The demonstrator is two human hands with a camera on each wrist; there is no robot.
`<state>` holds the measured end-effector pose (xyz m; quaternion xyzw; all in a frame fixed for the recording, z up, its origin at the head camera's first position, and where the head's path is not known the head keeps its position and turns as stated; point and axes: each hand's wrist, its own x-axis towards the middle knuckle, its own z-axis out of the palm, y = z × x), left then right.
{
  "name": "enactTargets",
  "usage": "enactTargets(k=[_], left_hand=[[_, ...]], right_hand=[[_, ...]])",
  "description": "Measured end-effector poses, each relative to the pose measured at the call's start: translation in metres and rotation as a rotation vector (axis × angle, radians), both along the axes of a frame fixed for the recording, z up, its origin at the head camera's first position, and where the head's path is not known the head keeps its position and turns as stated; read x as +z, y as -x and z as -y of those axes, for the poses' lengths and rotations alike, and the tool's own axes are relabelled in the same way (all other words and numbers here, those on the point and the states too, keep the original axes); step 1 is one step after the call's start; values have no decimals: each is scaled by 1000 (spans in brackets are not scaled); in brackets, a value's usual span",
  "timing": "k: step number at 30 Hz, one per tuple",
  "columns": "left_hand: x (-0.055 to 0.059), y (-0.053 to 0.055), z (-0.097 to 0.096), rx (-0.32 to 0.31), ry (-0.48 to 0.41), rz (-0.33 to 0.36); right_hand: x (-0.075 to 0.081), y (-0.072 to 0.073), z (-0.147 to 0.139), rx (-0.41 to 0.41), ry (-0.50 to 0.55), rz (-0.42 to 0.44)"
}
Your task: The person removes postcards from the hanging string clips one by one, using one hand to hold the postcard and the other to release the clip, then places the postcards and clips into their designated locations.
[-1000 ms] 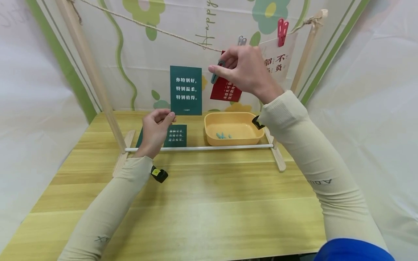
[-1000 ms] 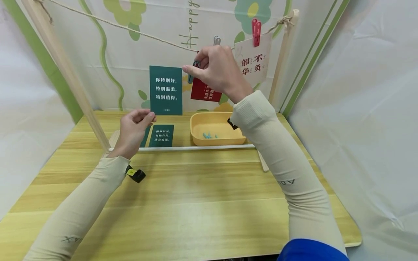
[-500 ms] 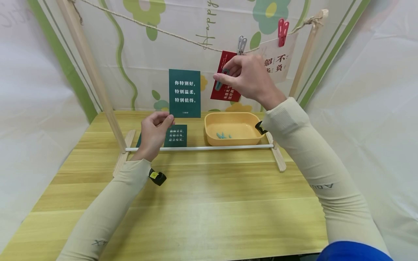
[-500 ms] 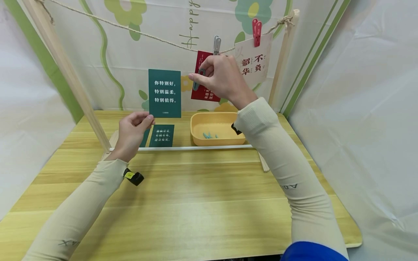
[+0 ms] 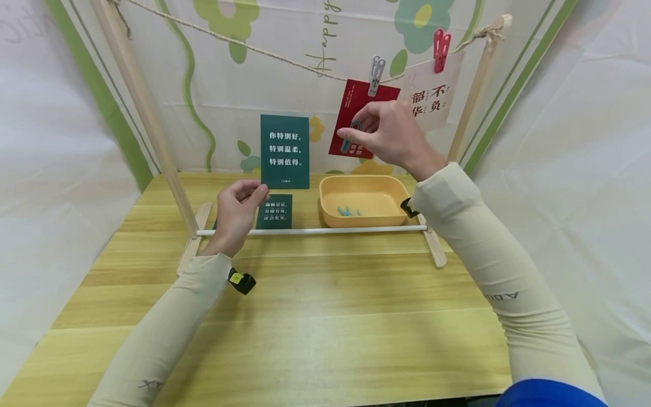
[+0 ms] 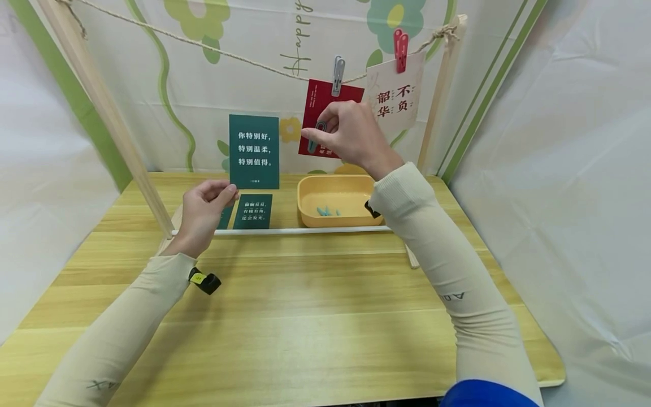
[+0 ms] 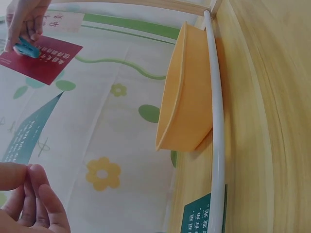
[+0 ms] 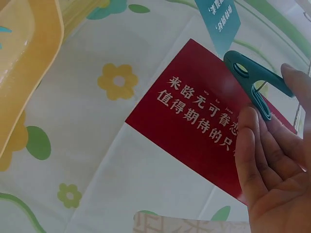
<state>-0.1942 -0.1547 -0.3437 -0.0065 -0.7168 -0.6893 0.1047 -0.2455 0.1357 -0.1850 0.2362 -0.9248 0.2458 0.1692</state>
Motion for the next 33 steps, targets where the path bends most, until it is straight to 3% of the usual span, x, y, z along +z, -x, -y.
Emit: enactTargets(k=[16,24,33], left_hand=[[-15,-7,9,31,74,56],[-23,-11,16,25,51,50],[-35,-17,28,20,47,103]], right_hand=[[-31,9,-16,2,-38,34],[-47,13,-24,8,-40,52],[-67,18,-34,-8,-41,92]])
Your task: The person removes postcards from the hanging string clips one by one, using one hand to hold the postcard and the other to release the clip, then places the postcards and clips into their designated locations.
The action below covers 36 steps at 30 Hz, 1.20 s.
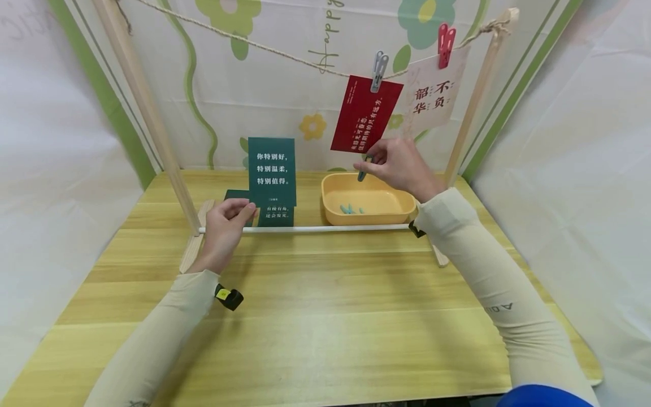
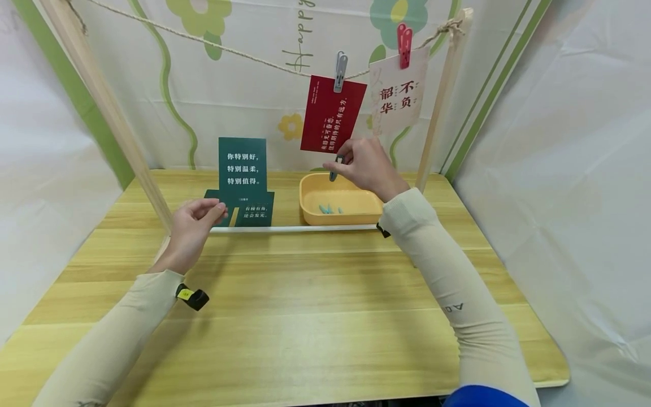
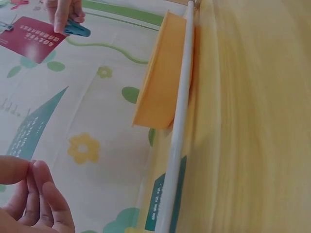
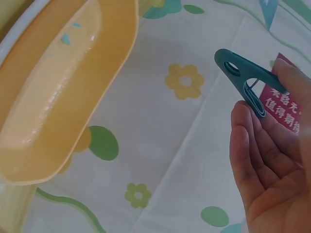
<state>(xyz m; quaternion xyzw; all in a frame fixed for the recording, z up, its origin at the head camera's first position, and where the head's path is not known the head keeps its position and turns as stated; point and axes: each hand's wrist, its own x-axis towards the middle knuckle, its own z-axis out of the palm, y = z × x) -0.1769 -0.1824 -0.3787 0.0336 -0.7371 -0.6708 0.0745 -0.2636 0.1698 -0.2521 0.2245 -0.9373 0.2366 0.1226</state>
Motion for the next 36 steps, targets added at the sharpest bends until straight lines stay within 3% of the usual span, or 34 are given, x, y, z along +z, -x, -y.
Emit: enactTargets(k=[14,36], left_hand=[[-12,-10,13,-11,21,26],[-24,-38,39,-28,54,75]], right_hand=[[-29,5,-13,-34,-11,81],[-67,17,-22,-83,-29,199]])
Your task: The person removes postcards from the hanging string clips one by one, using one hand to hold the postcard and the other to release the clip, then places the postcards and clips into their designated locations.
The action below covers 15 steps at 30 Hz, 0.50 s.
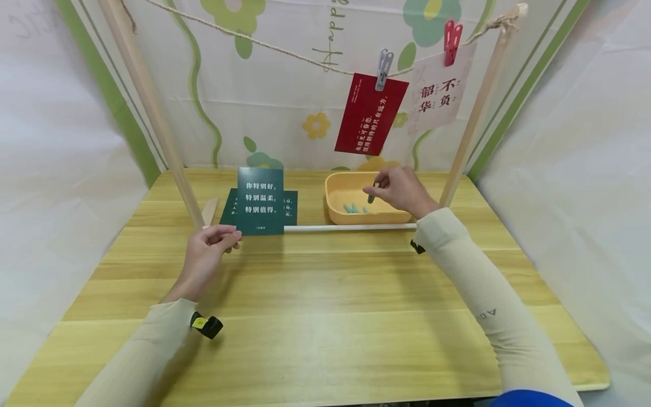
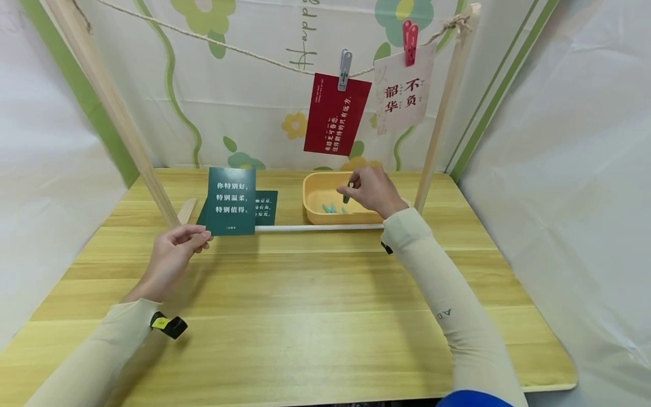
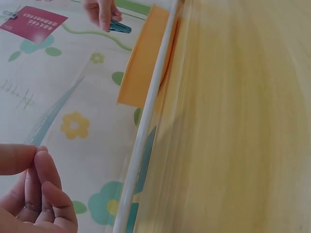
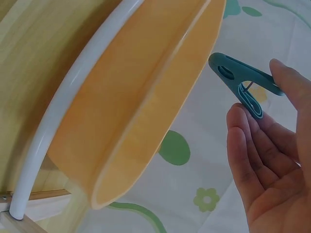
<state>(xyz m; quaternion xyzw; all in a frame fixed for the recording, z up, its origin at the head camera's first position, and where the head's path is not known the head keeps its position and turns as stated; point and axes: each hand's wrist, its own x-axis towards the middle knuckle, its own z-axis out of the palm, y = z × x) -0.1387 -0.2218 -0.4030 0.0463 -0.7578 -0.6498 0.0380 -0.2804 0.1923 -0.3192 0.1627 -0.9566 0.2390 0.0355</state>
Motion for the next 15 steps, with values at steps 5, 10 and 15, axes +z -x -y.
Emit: enactTargets(k=[5,10,15], left_hand=[[-3,-6,3,-29,-6,-4],[-4,-11,9,-63,57,35],[-3,-17,13,-95,99,81]], right_hand=[[-4,6,-4,-8,-27,-2],[-7,8,-6,-11,-42,-2],[-15,11,-7,-8,-62,-28]])
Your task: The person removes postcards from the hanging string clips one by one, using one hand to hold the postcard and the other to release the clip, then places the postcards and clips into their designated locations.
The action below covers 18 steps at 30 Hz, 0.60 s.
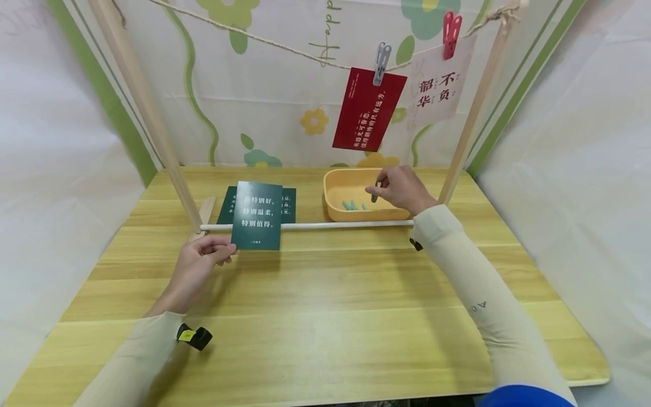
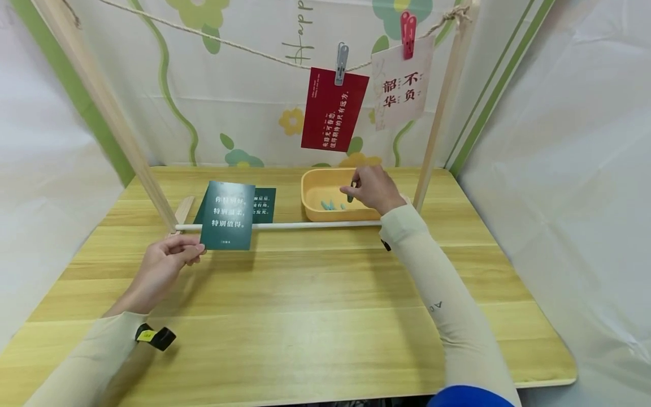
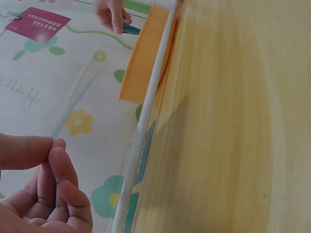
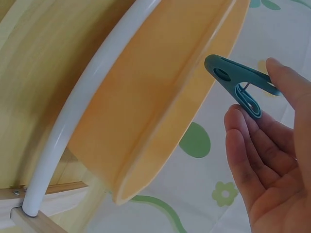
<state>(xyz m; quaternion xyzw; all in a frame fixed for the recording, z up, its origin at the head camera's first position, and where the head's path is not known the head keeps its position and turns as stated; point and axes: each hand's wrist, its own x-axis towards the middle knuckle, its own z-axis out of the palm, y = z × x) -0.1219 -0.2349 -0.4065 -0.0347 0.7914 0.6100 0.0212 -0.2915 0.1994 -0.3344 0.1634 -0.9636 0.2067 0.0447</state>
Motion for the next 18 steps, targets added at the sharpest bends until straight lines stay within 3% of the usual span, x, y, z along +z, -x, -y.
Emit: enactTargets(k=[8,18], left_hand=[[3,-14,11,-55,111,46],[1,-22,27,-138,185,152]], right_hand=[[-6,4,1,-1,-51,8],[-10,9,-1,5,-79,24]])
